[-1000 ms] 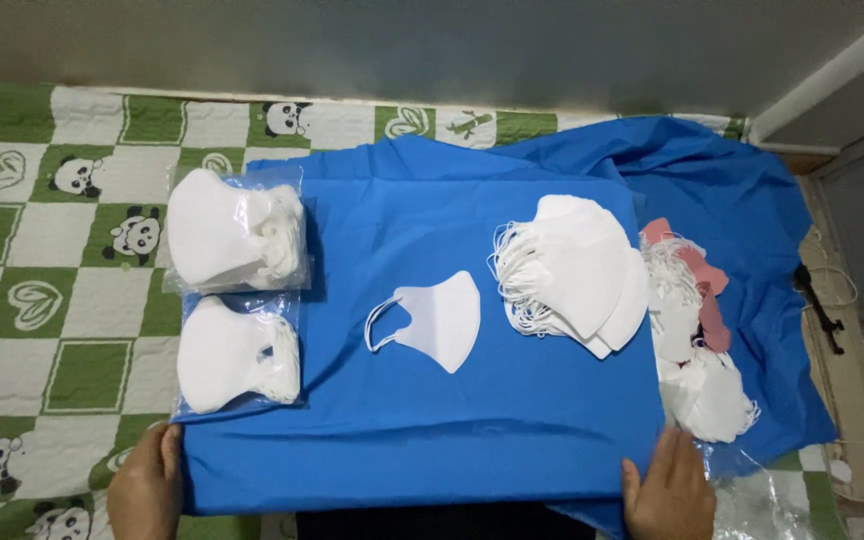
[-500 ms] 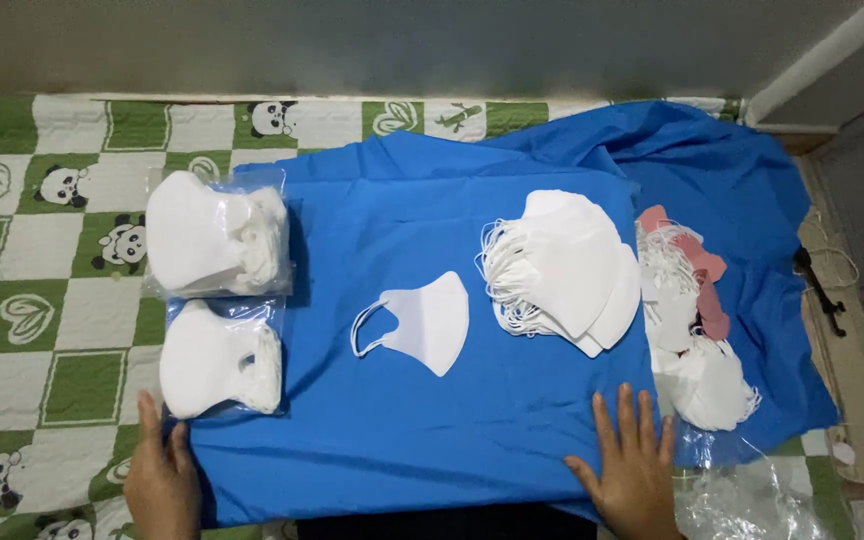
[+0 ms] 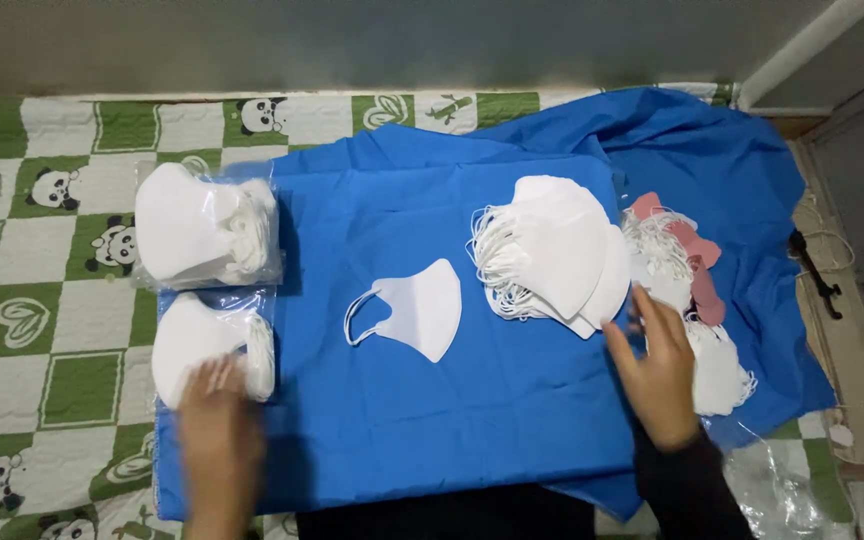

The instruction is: Organizing and placing individual face masks into plastic packaging bags.

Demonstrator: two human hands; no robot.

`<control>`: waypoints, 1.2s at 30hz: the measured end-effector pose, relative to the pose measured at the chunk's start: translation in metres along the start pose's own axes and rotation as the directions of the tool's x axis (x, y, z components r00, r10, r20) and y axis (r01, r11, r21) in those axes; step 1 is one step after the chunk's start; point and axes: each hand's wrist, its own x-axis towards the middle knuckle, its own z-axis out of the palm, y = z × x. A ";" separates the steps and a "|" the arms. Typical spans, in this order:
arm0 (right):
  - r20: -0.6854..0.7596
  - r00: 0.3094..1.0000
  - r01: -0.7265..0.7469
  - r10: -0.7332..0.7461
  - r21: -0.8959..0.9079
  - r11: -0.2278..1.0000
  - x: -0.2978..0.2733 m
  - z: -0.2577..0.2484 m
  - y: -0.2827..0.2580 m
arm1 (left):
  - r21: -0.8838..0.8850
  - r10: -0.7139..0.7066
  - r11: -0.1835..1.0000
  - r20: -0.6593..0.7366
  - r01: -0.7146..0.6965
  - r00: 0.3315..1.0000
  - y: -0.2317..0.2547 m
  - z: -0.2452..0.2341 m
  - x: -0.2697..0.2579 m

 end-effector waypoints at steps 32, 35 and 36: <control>-0.043 0.984 -0.175 0.174 -0.003 0.985 0.037 0.079 0.015 | -0.105 0.109 0.990 0.147 -0.094 0.983 0.110 0.144 0.100; -0.092 0.981 -0.163 0.169 0.074 0.984 0.034 0.083 0.022 | -0.146 0.023 0.989 0.308 0.024 0.951 0.104 0.145 0.114; -0.115 0.980 -0.151 0.162 0.097 0.984 0.033 0.086 0.026 | -0.119 -0.005 0.991 0.401 0.058 0.916 0.099 0.150 0.117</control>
